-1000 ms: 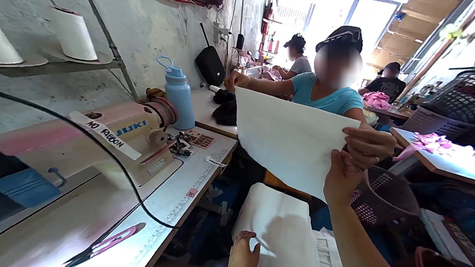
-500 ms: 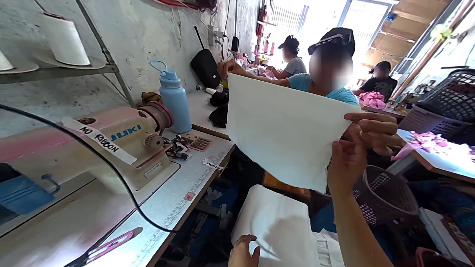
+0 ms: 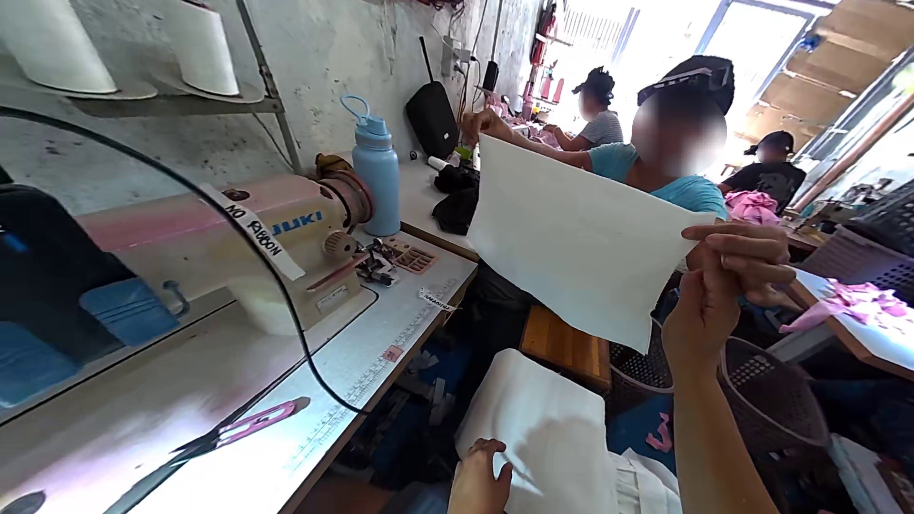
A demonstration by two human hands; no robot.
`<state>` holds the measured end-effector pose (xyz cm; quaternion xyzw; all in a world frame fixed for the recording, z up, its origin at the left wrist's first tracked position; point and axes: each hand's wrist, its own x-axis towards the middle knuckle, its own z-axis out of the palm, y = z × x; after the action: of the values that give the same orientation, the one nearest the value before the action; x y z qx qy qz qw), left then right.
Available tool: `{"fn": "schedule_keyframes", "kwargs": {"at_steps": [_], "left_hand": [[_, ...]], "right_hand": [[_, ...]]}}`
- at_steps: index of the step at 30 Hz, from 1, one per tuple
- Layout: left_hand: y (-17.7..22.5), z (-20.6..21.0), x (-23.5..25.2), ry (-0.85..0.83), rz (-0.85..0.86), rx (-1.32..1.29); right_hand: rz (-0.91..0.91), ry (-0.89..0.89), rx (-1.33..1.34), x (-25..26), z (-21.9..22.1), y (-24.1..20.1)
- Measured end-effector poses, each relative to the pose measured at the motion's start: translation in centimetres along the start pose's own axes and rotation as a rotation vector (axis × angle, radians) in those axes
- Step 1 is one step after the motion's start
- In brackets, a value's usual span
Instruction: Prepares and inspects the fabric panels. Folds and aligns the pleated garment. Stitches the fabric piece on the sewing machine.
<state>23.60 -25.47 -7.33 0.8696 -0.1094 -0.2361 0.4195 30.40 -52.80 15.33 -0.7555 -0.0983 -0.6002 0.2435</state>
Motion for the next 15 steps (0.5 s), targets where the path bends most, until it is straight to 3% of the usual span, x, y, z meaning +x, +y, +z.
{"fn": "schedule_keyframes", "kwargs": {"at_steps": [6,10,15], "left_hand": [[0.1,0.0,0.0,0.006,-0.004,0.004],[0.0,0.2,0.0,-0.008,-0.012,0.014],[0.0,0.2,0.0,-0.004,-0.004,0.007]], "right_hand": [[0.132,-0.005,-0.121,-2.0,0.6,-2.0],[0.042,0.055,-0.153,-3.1,0.8,-1.6],[0.093,0.111,-0.163,-4.2,0.9,-1.6]]}}
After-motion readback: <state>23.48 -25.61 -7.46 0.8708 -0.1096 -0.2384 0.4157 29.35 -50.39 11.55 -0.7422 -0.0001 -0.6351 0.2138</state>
